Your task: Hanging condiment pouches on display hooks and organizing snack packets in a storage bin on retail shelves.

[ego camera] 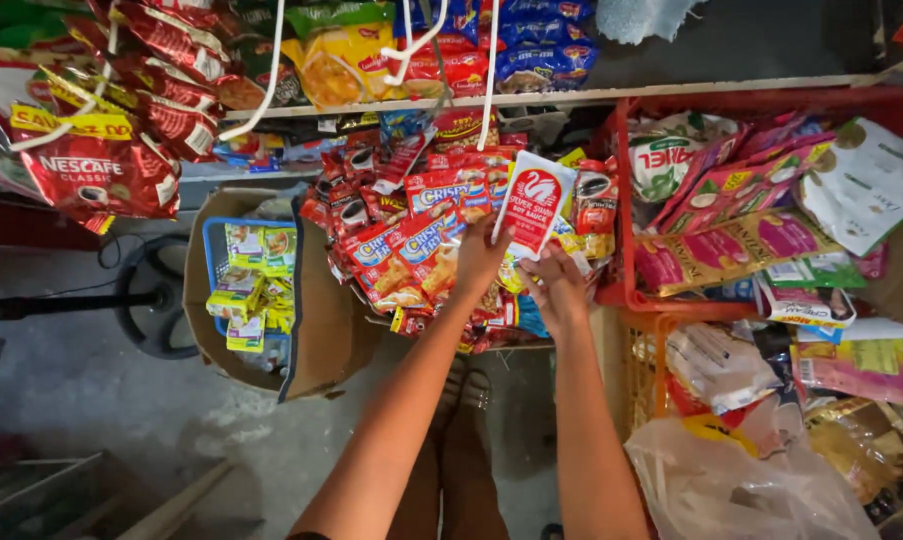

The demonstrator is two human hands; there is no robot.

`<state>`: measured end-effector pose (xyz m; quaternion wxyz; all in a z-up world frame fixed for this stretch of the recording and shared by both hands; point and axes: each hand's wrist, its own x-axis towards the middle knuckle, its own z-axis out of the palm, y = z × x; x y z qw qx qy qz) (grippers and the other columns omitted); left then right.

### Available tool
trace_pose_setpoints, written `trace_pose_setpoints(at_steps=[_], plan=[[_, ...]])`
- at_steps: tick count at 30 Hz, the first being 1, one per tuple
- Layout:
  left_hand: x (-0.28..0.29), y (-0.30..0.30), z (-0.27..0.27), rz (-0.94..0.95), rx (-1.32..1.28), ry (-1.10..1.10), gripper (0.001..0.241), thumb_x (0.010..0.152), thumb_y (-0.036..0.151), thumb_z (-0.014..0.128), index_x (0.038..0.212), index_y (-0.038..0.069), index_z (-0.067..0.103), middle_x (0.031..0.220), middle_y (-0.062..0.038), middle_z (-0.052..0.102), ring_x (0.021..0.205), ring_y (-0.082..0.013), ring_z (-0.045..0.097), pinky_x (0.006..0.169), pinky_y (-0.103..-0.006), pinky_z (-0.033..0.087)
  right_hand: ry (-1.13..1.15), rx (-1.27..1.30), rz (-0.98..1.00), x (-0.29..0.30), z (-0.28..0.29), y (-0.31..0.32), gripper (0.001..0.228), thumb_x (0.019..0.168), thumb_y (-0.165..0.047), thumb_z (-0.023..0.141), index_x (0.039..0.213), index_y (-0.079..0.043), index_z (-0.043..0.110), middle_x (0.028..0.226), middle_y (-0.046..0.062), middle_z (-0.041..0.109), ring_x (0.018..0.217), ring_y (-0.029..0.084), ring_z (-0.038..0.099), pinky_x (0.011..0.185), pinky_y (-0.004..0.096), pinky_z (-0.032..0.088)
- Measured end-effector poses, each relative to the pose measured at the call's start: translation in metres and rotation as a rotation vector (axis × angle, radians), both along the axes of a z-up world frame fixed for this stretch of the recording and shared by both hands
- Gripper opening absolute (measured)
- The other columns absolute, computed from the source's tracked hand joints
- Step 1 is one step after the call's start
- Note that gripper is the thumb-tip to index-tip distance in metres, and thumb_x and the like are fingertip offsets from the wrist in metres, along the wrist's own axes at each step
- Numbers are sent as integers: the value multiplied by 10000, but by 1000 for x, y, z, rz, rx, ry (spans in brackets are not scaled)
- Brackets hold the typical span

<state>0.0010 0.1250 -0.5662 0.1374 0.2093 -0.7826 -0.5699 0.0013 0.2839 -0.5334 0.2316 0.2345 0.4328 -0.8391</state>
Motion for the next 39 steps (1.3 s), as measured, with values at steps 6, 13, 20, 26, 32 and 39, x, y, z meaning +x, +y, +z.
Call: trace_pose_setpoints(at_steps=[6,13,20,26,32,39], plan=[[23,-7,3,-30,105,-236,358,941,335,787,1123,34,719,869,-130,711,744,-185,618,669,-352,503,6,173,75,5,1,-3,364,940,-114,701,1276,-10,605,1110,56,688,920,208,698,882,426,638],[85,-10,68,4,664,-73,308,942,186,747,1160,88,554,1083,-58,666,927,-117,638,740,-316,548,197,221,191,53,28,-3,355,899,-79,704,1244,-82,617,1104,28,692,898,165,680,777,366,600],[156,-18,152,-120,503,4,223,966,152,715,1107,90,554,1025,-11,632,947,-89,587,820,-261,502,291,95,304,109,114,11,240,966,-34,675,1188,-94,608,1139,35,659,1035,161,660,871,347,569],[211,-1,199,-208,424,125,207,991,112,745,1068,81,555,1008,-3,573,927,-89,538,798,-273,490,247,-95,263,137,211,4,276,990,-186,610,1248,-89,597,1215,52,678,1138,171,648,990,381,541],[245,20,293,-311,610,116,245,948,168,733,1072,80,540,1174,13,641,1026,-79,602,860,-285,538,226,-104,154,156,281,4,342,1004,-246,612,1242,-1,616,1097,120,731,926,211,723,812,399,597],[250,6,309,-310,267,216,566,880,209,833,1241,88,415,1187,-68,538,1090,-154,553,912,-326,532,282,46,88,171,331,6,286,966,-189,642,1201,-28,635,1046,71,741,882,168,728,767,369,607]])
